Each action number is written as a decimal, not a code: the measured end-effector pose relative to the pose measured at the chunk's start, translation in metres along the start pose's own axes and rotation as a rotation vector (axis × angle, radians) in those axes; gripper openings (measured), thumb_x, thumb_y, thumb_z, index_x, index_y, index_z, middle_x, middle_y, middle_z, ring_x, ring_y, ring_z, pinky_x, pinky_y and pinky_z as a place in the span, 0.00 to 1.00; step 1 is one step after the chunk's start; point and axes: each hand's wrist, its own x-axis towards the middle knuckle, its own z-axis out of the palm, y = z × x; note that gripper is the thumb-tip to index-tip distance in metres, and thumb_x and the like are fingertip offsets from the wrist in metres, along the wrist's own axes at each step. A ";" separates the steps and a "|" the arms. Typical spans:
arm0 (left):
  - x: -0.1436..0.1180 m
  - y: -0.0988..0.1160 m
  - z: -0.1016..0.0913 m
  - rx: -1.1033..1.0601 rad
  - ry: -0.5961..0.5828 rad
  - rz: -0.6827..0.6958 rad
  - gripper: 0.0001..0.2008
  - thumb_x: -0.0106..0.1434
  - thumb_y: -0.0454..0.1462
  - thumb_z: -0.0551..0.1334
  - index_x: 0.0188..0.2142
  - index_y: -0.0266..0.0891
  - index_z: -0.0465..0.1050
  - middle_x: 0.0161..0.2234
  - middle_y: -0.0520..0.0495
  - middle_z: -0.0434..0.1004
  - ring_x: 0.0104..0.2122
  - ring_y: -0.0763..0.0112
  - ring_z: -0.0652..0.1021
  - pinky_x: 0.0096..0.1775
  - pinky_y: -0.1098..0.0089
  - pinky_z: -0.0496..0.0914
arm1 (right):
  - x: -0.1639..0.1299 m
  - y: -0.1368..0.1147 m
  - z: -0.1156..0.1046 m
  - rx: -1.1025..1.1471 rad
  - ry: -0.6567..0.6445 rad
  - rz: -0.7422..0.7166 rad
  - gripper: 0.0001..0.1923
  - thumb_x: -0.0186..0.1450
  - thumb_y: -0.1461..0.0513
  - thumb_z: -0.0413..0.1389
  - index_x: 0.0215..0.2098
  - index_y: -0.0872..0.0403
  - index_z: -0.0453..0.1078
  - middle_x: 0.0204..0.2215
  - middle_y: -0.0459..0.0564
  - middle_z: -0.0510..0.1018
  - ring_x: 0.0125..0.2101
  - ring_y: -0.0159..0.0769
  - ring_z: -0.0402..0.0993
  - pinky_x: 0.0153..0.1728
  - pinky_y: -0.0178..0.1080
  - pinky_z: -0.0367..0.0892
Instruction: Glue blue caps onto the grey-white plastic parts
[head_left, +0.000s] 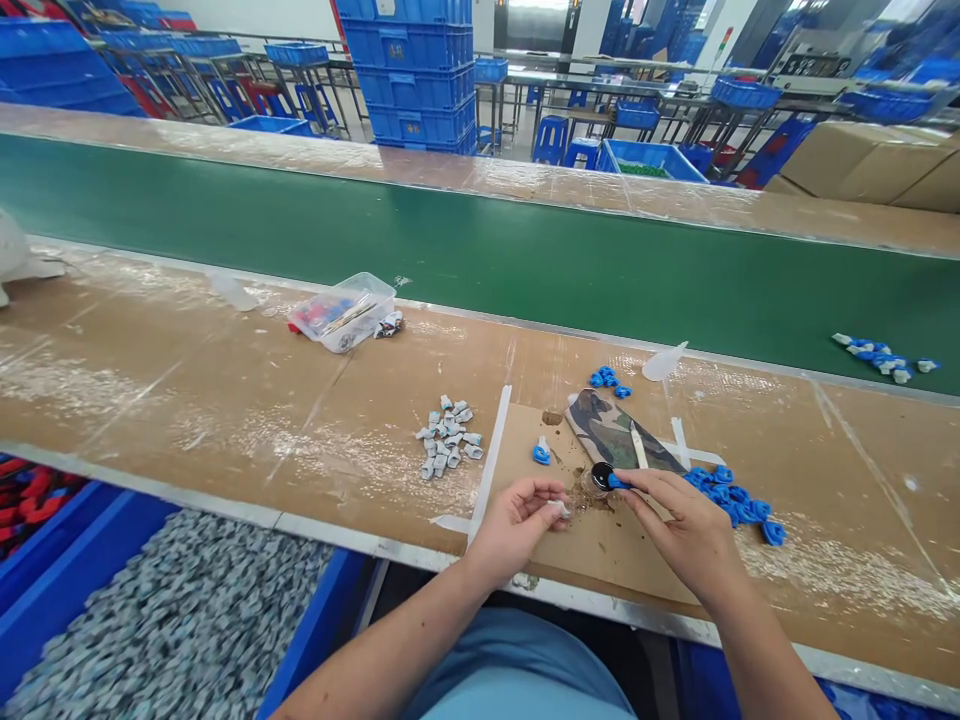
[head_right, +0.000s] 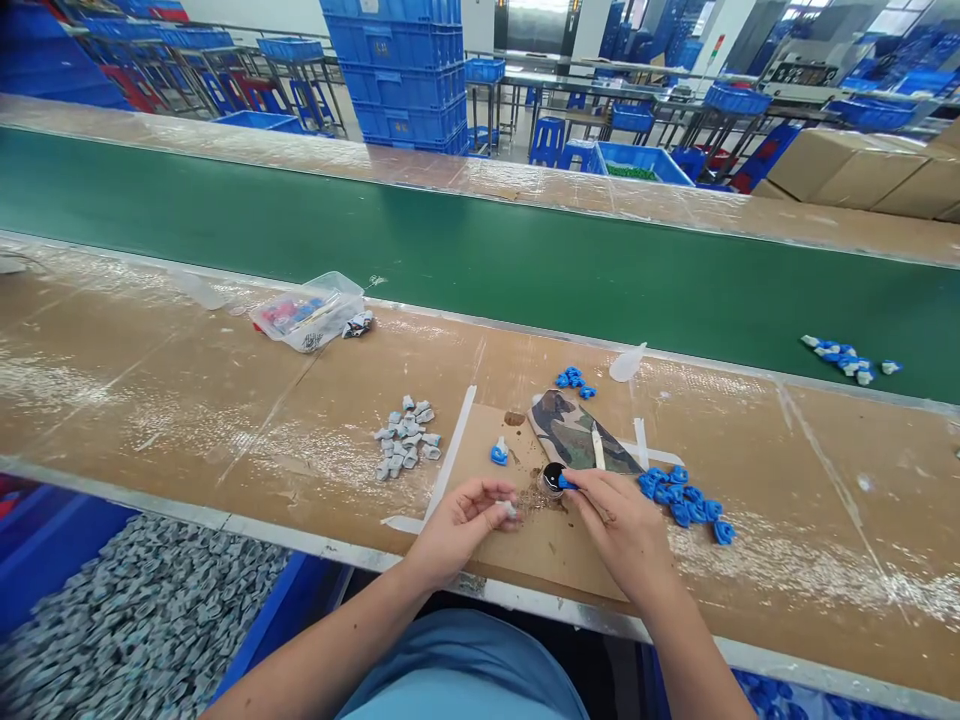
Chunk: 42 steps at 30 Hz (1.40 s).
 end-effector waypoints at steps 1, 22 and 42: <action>0.000 -0.001 0.000 -0.004 -0.004 -0.005 0.19 0.47 0.46 0.70 0.35 0.36 0.75 0.32 0.47 0.77 0.29 0.72 0.76 0.36 0.69 0.72 | 0.000 0.000 0.000 -0.006 -0.006 0.000 0.11 0.65 0.58 0.51 0.40 0.47 0.74 0.35 0.47 0.81 0.36 0.38 0.77 0.37 0.39 0.73; 0.001 -0.007 0.000 0.047 0.019 0.051 0.14 0.46 0.39 0.72 0.32 0.37 0.75 0.31 0.46 0.79 0.35 0.67 0.78 0.43 0.67 0.71 | -0.006 -0.017 -0.004 0.184 0.116 0.121 0.09 0.62 0.60 0.55 0.40 0.48 0.74 0.33 0.48 0.81 0.29 0.35 0.76 0.31 0.38 0.74; 0.000 -0.022 -0.005 0.248 -0.231 0.157 0.14 0.53 0.31 0.64 0.40 0.37 0.72 0.35 0.44 0.80 0.37 0.68 0.79 0.41 0.68 0.72 | -0.007 -0.026 0.001 0.403 -0.293 -0.037 0.10 0.64 0.59 0.54 0.37 0.44 0.78 0.27 0.45 0.82 0.28 0.34 0.79 0.27 0.33 0.75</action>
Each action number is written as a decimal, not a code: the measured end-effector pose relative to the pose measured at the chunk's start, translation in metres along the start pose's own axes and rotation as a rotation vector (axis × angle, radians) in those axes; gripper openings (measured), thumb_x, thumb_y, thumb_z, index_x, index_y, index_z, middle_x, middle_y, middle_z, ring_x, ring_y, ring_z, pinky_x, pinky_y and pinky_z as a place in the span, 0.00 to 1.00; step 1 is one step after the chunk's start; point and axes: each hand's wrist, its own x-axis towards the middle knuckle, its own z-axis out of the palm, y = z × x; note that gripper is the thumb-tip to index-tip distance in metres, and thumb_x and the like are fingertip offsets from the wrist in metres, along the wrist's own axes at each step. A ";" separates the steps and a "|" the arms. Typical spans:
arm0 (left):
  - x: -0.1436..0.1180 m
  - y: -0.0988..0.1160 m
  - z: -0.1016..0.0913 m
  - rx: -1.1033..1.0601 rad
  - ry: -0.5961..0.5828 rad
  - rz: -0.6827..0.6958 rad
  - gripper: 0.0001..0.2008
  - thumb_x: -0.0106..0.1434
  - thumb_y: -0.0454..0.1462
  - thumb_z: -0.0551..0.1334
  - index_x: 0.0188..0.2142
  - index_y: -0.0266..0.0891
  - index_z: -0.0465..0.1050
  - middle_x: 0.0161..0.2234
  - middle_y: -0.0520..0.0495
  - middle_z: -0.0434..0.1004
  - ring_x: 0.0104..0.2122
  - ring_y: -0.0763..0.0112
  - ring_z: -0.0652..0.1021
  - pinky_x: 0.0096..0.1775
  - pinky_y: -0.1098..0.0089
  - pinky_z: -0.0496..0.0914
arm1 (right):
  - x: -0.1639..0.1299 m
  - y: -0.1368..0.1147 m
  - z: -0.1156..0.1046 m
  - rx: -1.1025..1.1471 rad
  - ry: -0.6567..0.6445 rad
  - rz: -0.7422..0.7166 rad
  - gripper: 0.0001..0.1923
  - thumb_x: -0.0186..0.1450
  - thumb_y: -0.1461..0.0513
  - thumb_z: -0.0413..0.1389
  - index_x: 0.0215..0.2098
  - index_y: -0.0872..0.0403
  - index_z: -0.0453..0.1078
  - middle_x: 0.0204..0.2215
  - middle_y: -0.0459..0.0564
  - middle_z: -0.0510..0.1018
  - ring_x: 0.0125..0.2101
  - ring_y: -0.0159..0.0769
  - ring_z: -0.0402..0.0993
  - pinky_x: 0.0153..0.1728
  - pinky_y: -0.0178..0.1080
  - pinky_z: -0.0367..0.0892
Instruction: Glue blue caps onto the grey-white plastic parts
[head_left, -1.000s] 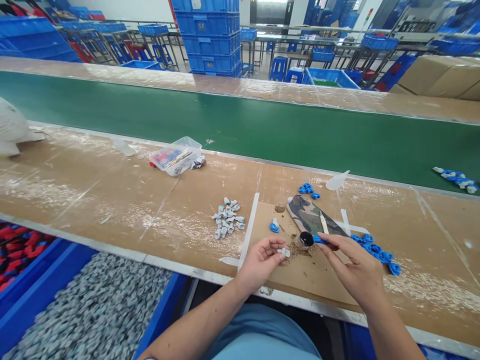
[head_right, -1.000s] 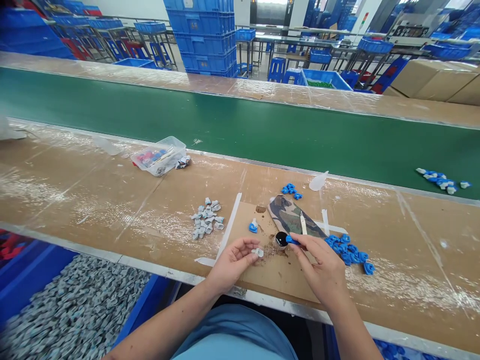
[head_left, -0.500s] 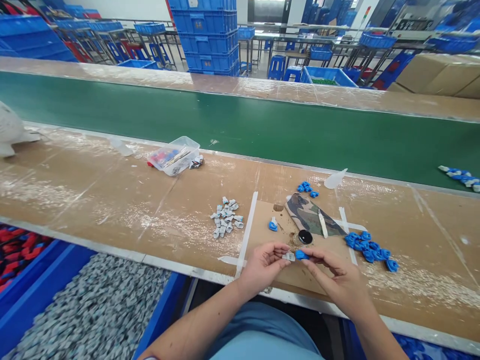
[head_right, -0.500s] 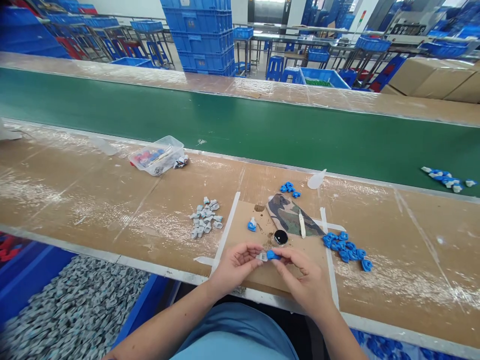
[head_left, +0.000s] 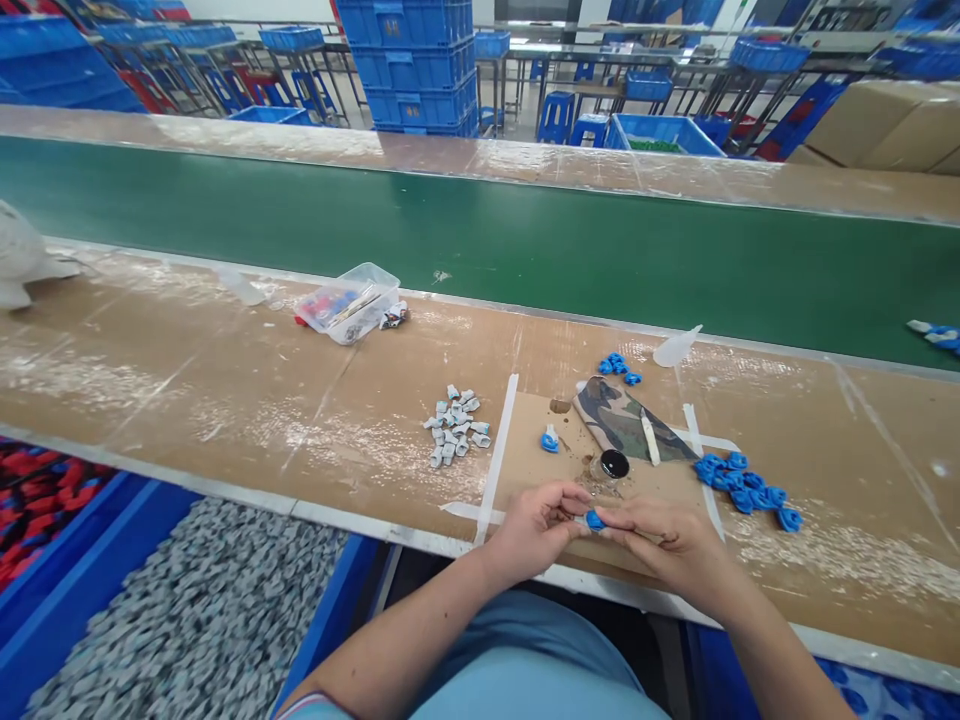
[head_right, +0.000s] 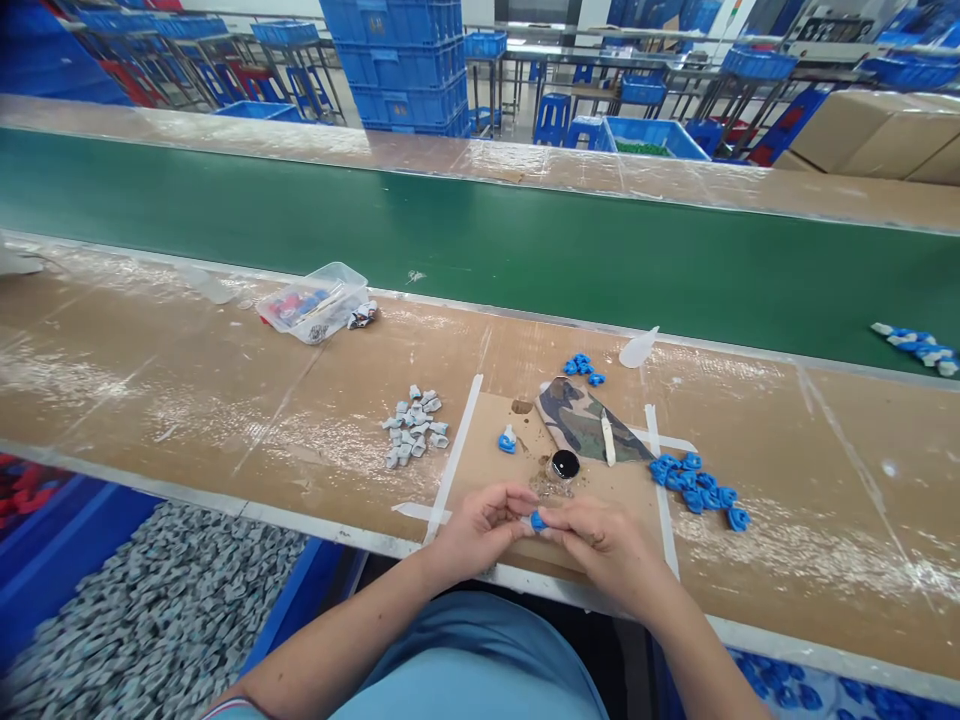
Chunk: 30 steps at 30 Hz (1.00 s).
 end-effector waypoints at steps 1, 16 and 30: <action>0.000 0.000 0.000 -0.024 -0.003 -0.006 0.14 0.52 0.32 0.65 0.40 0.37 0.72 0.34 0.45 0.80 0.37 0.68 0.79 0.41 0.69 0.71 | 0.000 0.000 0.000 0.024 -0.001 0.004 0.10 0.63 0.59 0.54 0.36 0.44 0.78 0.26 0.45 0.81 0.26 0.33 0.78 0.26 0.32 0.74; 0.015 0.017 -0.004 0.054 0.107 -0.102 0.13 0.51 0.36 0.66 0.37 0.37 0.71 0.31 0.47 0.79 0.33 0.69 0.78 0.39 0.69 0.72 | -0.013 0.011 0.014 0.094 0.227 0.188 0.09 0.60 0.58 0.57 0.38 0.47 0.78 0.35 0.48 0.82 0.35 0.38 0.79 0.38 0.39 0.75; 0.029 0.018 -0.037 0.707 0.358 0.298 0.18 0.56 0.26 0.56 0.46 0.38 0.68 0.40 0.43 0.73 0.34 0.69 0.77 0.39 0.65 0.74 | -0.108 0.121 -0.074 -0.230 0.731 0.769 0.22 0.47 0.45 0.57 0.35 0.48 0.70 0.33 0.56 0.79 0.24 0.43 0.75 0.23 0.45 0.70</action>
